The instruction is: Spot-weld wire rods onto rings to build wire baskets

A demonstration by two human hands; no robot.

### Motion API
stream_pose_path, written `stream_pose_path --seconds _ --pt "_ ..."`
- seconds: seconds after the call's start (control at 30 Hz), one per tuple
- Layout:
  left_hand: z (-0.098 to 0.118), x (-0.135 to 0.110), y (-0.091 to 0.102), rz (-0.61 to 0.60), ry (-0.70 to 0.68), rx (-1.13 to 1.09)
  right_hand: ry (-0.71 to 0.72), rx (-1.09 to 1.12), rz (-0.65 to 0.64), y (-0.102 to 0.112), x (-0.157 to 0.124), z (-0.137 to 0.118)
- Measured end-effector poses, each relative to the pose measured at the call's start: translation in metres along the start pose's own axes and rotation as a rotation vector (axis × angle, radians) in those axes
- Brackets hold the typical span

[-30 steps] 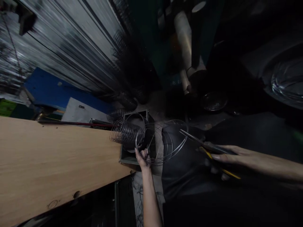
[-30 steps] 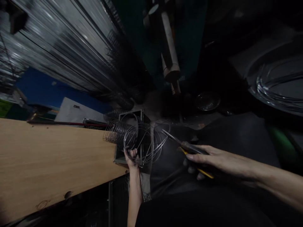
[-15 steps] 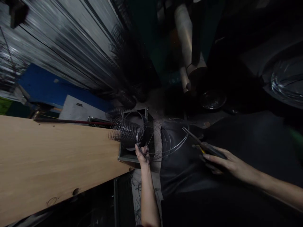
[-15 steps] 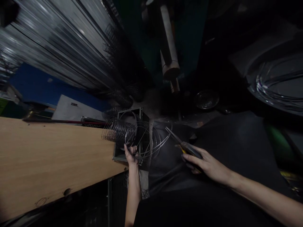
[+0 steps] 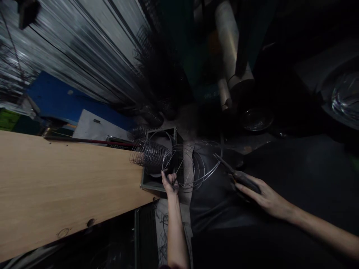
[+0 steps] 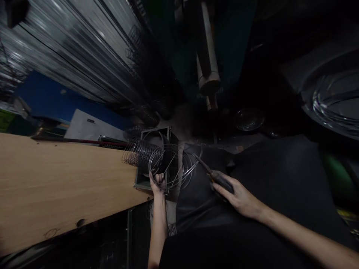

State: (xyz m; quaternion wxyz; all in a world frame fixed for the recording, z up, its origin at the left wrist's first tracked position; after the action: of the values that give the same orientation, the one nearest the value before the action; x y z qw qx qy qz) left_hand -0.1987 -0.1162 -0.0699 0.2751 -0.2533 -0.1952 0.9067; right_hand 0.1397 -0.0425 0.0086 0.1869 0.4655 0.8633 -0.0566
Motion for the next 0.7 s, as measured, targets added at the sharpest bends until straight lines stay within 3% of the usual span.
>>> stream_pose_path --seconds 0.3,0.5,0.7 --pt "-0.004 0.004 0.002 -0.003 0.001 0.007 0.051 0.064 0.004 -0.007 0.008 -0.021" --pt "0.004 0.005 -0.001 -0.031 -0.031 0.013 -0.322 0.212 -0.089 0.012 -0.016 -0.031" --pt "0.005 0.006 -0.009 -0.088 -0.035 0.027 -0.495 0.499 -0.252 0.017 -0.036 -0.041"
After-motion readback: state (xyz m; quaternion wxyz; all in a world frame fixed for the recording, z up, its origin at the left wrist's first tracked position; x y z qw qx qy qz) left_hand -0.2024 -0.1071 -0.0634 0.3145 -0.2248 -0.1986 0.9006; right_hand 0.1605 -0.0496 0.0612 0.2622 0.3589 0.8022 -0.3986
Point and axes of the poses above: each hand's wrist, its own x-axis towards the middle knuckle, its own y-axis out of the back of the hand, z = x × y, the point moved 9 cm from there along x, towards the middle knuckle, and after that the axes turned 6 degrees about -x, right-handed, at the moved point
